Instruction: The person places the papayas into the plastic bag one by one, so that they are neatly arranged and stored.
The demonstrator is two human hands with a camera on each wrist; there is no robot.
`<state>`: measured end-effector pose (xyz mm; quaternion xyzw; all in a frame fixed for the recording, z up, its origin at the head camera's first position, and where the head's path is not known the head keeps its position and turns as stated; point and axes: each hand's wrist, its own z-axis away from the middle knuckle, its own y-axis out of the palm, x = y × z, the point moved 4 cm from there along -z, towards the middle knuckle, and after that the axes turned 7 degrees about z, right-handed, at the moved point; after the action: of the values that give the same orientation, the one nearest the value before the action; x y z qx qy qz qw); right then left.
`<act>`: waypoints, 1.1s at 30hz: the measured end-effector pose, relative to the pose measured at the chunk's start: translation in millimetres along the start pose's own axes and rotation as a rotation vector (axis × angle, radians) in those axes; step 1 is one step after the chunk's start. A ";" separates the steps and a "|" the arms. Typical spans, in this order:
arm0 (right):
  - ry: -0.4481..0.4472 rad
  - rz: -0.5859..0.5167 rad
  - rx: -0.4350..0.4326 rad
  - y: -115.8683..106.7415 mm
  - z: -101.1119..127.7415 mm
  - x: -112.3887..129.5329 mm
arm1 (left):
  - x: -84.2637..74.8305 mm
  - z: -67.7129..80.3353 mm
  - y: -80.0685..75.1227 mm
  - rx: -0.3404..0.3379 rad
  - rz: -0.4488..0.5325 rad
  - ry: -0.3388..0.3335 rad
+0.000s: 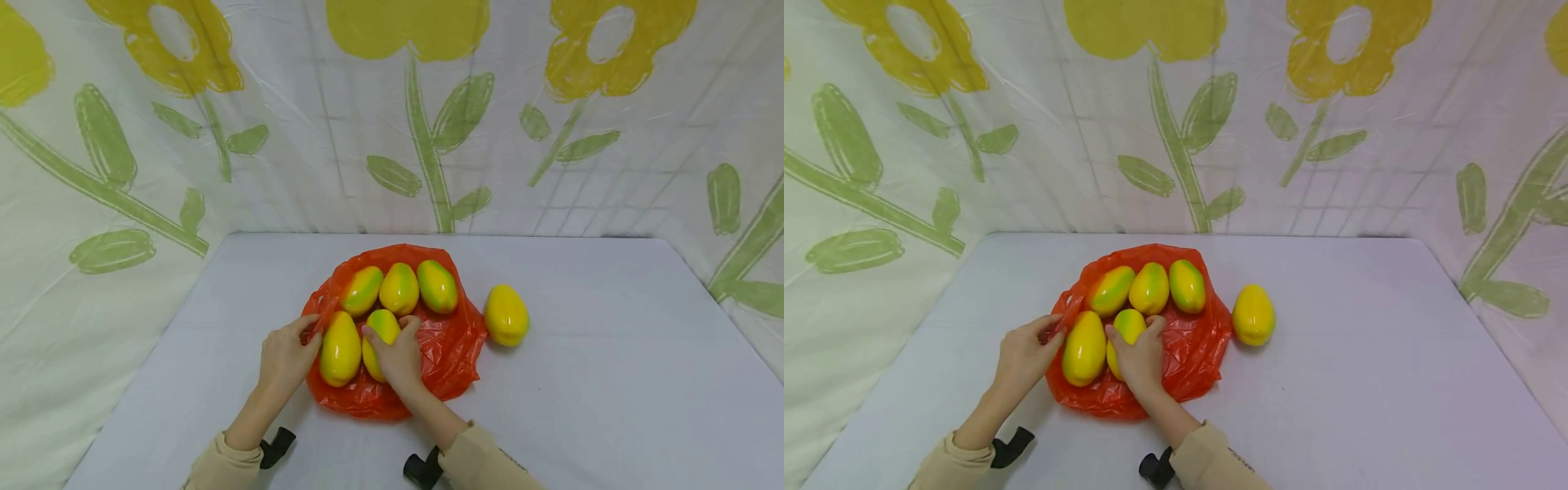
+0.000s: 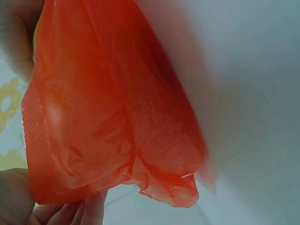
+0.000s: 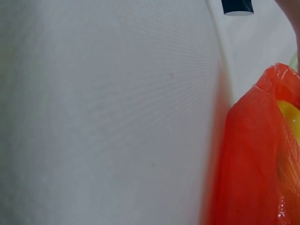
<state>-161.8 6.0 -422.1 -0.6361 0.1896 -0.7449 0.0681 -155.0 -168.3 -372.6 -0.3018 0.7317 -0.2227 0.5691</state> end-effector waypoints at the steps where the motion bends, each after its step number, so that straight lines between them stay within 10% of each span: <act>1: 0.000 0.001 0.001 -0.1 -0.1 0.0 | -0.1 0.0 0.0 0.000 -0.001 0.000; 33: -0.039 0.036 0.041 -68.7 -1.2 14.0 | 1.4 0.8 -1.0 -0.017 0.001 0.021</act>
<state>-155.9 64.6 -384.0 -0.6454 0.1846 -0.7347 0.0981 -154.2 -170.0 -373.1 -0.3039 0.7397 -0.2191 0.5590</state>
